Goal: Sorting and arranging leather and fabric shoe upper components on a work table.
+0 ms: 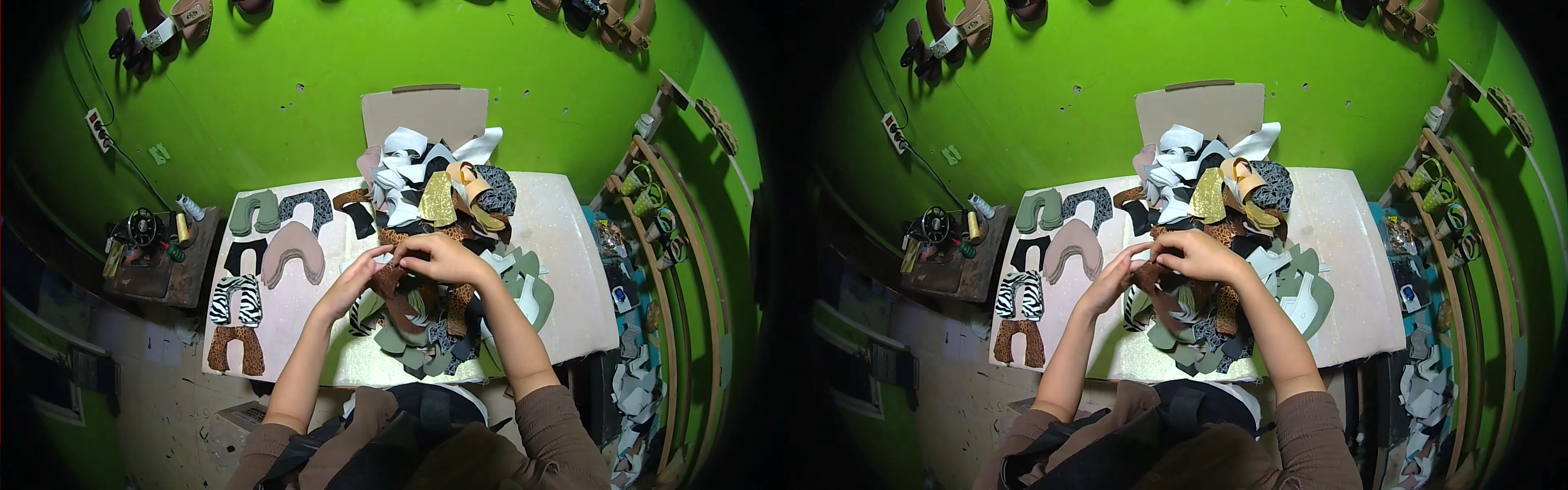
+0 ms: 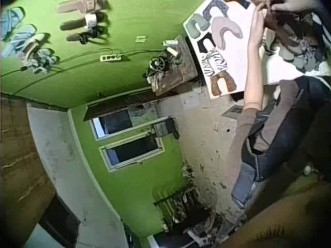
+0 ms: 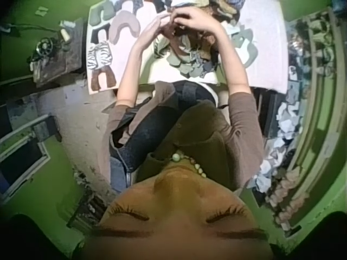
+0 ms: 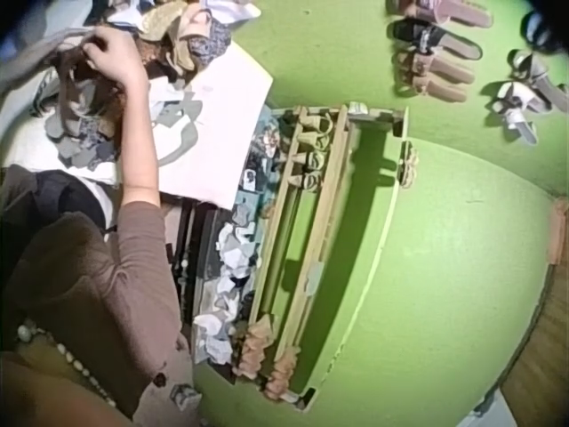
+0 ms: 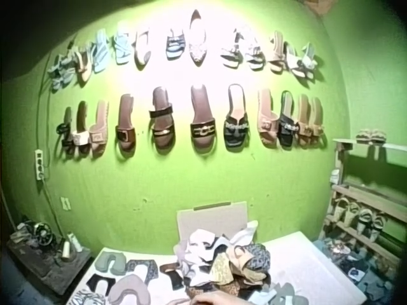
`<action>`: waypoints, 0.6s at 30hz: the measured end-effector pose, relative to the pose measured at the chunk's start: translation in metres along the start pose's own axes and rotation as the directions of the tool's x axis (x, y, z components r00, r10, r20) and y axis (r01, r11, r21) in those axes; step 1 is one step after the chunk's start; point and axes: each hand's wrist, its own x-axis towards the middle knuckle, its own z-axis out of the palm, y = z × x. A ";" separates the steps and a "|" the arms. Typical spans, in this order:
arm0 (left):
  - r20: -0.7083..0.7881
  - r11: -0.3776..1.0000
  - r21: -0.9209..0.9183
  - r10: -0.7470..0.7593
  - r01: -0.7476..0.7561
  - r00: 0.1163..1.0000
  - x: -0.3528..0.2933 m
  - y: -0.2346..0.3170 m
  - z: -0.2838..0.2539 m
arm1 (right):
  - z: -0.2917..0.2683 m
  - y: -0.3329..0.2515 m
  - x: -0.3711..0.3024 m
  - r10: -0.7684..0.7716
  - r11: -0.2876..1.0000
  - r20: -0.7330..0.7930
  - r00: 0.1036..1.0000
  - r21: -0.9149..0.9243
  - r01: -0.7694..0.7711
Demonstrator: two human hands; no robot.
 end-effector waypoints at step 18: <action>0.262 0.952 0.272 -0.215 0.142 0.941 -0.003 0.031 0.011 | 0.022 0.042 -0.012 0.060 0.800 0.247 0.967 0.567 -0.195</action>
